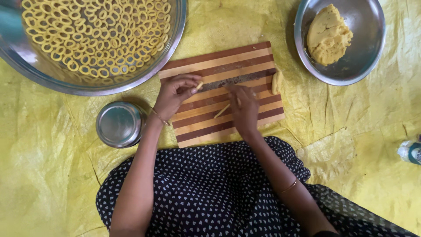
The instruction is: The person rolls small pieces of dough into thin ropes on a wooden board, then joins the ends to form rings. The finished rings are placed into a large metal tray. The person repeats this process continuously.
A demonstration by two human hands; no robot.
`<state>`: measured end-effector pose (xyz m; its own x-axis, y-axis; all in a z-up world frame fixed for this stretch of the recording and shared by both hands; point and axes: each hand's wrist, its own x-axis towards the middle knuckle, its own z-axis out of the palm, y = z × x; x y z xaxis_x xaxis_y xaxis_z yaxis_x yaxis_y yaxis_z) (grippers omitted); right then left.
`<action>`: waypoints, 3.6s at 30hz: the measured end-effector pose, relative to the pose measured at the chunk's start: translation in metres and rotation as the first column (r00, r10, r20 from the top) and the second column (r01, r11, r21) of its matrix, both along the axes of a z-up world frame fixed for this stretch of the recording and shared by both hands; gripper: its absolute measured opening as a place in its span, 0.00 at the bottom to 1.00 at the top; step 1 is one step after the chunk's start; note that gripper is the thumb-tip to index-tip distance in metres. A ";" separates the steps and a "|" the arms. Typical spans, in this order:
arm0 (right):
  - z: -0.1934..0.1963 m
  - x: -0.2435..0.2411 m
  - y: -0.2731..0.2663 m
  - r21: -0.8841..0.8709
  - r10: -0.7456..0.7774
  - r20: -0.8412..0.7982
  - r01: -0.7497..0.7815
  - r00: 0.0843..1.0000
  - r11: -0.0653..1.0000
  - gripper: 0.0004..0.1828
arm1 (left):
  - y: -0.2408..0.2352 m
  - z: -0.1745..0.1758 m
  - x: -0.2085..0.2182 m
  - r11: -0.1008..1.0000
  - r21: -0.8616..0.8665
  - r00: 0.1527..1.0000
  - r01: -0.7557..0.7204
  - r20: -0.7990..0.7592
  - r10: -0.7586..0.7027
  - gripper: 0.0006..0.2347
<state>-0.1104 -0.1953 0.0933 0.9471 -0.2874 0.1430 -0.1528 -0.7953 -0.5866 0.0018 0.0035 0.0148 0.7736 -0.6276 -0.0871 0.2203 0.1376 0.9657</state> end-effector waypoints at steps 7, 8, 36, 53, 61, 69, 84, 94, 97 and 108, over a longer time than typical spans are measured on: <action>0.009 0.017 0.035 0.793 0.028 -0.274 0.210 0.961 0.572 0.24 | -0.001 0.036 -0.006 0.918 0.353 0.841 -0.180 0.539 -0.042 0.07; 0.009 0.018 0.036 0.830 0.035 -0.267 0.212 0.963 0.515 0.25 | -0.001 0.041 -0.006 0.918 0.350 0.823 -0.185 0.565 -0.050 0.06; -0.033 0.220 0.073 0.533 0.680 0.015 -0.581 0.733 0.615 0.23 | 0.087 0.042 0.050 0.730 -0.144 0.674 -0.668 0.301 0.675 0.05; -0.031 0.213 0.080 -0.175 0.808 -0.132 -0.816 0.574 0.551 0.24 | 0.082 0.043 0.048 0.747 -0.128 0.709 -0.652 0.246 0.661 0.06; -0.022 0.197 0.074 -0.185 0.738 0.148 -0.715 0.658 0.674 0.27 | 0.082 0.043 0.046 0.750 -0.139 0.714 -0.647 0.236 0.660 0.06; -0.006 0.084 0.037 0.133 0.408 -0.006 -0.404 0.913 0.905 0.15 | 0.082 0.046 0.046 0.741 -0.108 0.721 -0.663 0.176 0.670 0.06; -0.034 0.022 0.005 -0.331 0.365 -0.476 -0.548 0.800 0.768 0.45 | 0.076 0.046 0.041 0.778 -0.143 0.738 -0.612 0.249 0.627 0.05; -0.059 0.126 0.049 -0.441 0.233 -0.466 -0.452 0.854 0.775 0.44 | 0.078 0.043 0.042 0.780 -0.078 0.743 -0.621 0.259 0.618 0.06; -0.059 0.109 0.041 -0.430 0.258 -0.469 -0.473 0.845 0.769 0.45 | 0.078 0.043 0.043 0.778 -0.100 0.742 -0.620 0.249 0.623 0.06; -0.051 0.021 0.011 -0.353 0.309 -0.417 -0.466 0.855 0.812 0.45 | 0.070 0.044 0.038 0.793 -0.117 0.760 -0.597 0.234 0.607 0.06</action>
<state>-0.0897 -0.1843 0.0424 0.9761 0.1303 -0.1737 0.1052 -0.9836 -0.1468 0.0397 0.0739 0.0592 0.9850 -0.0240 0.1706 -0.1628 0.1940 0.9674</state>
